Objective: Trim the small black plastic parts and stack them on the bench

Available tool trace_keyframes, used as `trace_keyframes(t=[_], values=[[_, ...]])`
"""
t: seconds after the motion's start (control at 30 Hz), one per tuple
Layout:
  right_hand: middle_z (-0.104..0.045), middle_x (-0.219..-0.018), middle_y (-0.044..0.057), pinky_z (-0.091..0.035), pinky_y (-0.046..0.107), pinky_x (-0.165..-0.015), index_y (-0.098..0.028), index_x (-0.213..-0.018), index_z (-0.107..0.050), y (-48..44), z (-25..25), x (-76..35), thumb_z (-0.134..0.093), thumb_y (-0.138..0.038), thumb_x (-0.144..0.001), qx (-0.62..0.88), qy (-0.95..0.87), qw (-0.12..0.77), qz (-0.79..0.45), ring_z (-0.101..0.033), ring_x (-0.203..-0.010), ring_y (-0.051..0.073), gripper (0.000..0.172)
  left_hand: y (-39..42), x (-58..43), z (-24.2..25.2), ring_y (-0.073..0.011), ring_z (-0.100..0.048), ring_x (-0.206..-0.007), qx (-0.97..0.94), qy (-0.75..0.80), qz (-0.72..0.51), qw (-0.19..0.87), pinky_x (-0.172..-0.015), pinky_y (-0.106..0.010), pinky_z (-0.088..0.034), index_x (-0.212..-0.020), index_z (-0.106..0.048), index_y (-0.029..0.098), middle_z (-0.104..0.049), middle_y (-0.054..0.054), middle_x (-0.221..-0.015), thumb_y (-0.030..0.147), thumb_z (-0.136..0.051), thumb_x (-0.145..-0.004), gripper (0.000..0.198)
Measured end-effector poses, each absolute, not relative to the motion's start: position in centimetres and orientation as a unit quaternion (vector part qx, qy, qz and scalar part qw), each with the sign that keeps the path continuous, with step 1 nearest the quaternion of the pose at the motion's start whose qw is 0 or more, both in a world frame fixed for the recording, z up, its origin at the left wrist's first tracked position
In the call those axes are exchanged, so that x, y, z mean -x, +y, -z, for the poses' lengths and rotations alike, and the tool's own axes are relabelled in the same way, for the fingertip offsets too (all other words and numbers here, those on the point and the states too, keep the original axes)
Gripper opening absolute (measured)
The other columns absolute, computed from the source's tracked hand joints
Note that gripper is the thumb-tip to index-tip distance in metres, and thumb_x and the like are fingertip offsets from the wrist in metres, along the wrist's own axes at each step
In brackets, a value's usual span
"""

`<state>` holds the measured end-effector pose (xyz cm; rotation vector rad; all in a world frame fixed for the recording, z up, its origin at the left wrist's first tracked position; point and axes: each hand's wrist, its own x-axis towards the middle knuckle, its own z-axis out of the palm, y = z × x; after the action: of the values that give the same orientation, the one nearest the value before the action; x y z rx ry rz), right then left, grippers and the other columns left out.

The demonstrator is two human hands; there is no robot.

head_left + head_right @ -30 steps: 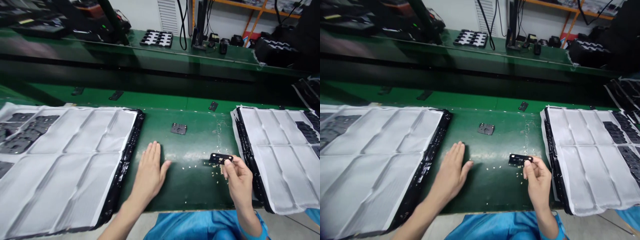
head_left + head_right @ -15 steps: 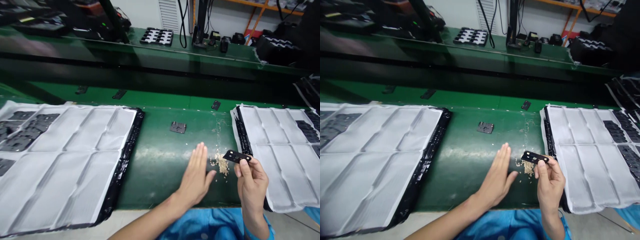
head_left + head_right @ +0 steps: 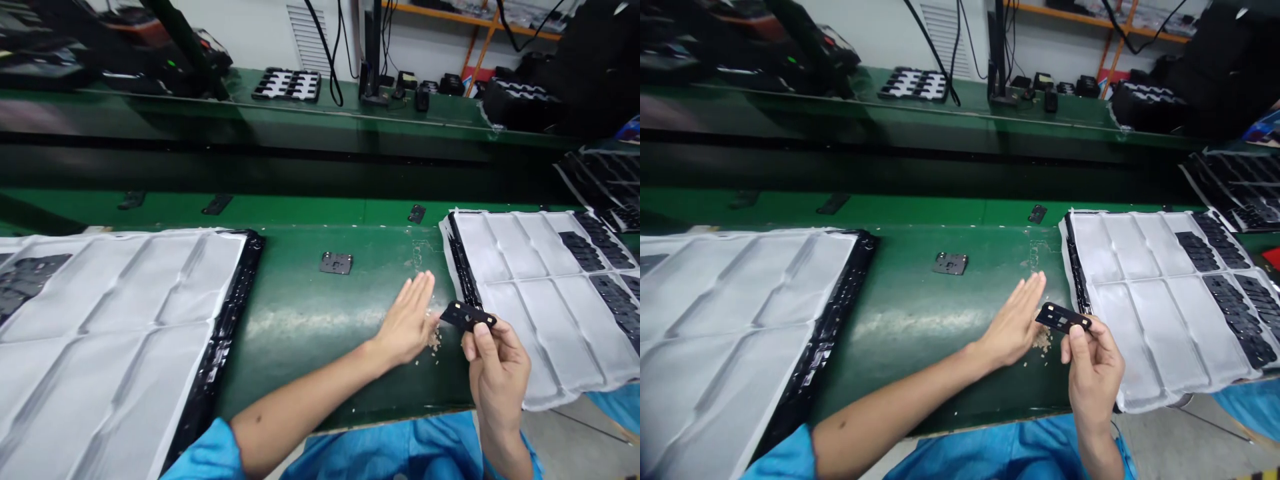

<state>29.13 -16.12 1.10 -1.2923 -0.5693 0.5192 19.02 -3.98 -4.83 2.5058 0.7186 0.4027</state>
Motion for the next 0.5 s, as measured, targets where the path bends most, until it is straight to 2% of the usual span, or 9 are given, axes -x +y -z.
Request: trace_keyframes(t=[0.07, 0.13, 0.27, 0.4, 0.5], values=[[-0.056, -0.078, -0.003, -0.040, 0.023, -0.051, -0.020, -0.093, -0.067, -16.4, -1.1, -29.4, -0.078, -0.035, -0.096, 0.591, -0.254, 0.732, -0.226, -0.051, -0.053, 0.008, 0.018, -2.5, -19.0, 4.7, -0.0296, -0.011, -0.165, -0.920, 0.272, -0.138, 0.245, -0.135, -0.053, -0.017, -0.167, -0.013, 0.001, -0.021, -0.025, -0.174, 0.044, -0.031, -0.111, 0.073], [-0.055, -0.077, -0.003, -0.040, 0.023, -0.051, -0.020, -0.093, -0.067, -16.5, -1.1, -29.6, -0.078, -0.036, -0.096, 0.597, -0.253, 0.729, -0.219, -0.051, -0.053, 0.008, 0.019, -2.0, -18.8, 4.7, -0.0314, -0.016, -0.164, -0.928, 0.252, -0.127, 0.244, -0.135, -0.054, -0.015, -0.166, -0.020, 0.000, -0.026, -0.026, -0.173, 0.045, -0.036, -0.110, 0.074], [-0.056, -0.075, -0.004, -0.042, 0.023, -0.053, -0.020, -0.096, -0.068, -16.7, -0.8, -29.9, -0.076, -0.039, -0.097, 0.606, -0.256, 0.720, -0.218, -0.051, -0.053, 0.009, 0.020, -3.6, -18.3, 4.8, -0.0255, -0.027, -0.162, -0.948, 0.152, -0.105, 0.259, -0.134, -0.047, -0.021, -0.166, -0.028, 0.013, -0.038, -0.017, -0.170, 0.047, -0.046, -0.108, 0.070], [-0.057, -0.075, -0.003, -0.041, 0.023, -0.053, -0.020, -0.095, -0.067, -16.8, -0.6, -30.0, -0.076, -0.039, -0.096, 0.611, -0.253, 0.719, -0.213, -0.051, -0.053, 0.009, 0.021, -3.2, -17.8, 4.5, -0.0219, -0.026, -0.162, -0.940, 0.155, -0.118, 0.281, -0.135, -0.044, -0.023, -0.168, -0.021, 0.012, -0.034, -0.018, -0.172, 0.041, -0.037, -0.111, 0.065], [-0.057, -0.079, -0.003, -0.041, 0.023, -0.052, -0.020, -0.093, -0.066, -16.8, -0.9, -30.3, -0.079, -0.038, -0.093, 0.603, -0.237, 0.735, -0.202, -0.051, -0.053, 0.008, 0.022, -1.6, -18.0, 4.4, -0.0254, -0.022, -0.163, -0.938, 0.178, -0.114, 0.274, -0.135, -0.049, -0.018, -0.166, -0.023, 0.007, -0.032, -0.021, -0.172, 0.042, -0.035, -0.112, 0.066]])
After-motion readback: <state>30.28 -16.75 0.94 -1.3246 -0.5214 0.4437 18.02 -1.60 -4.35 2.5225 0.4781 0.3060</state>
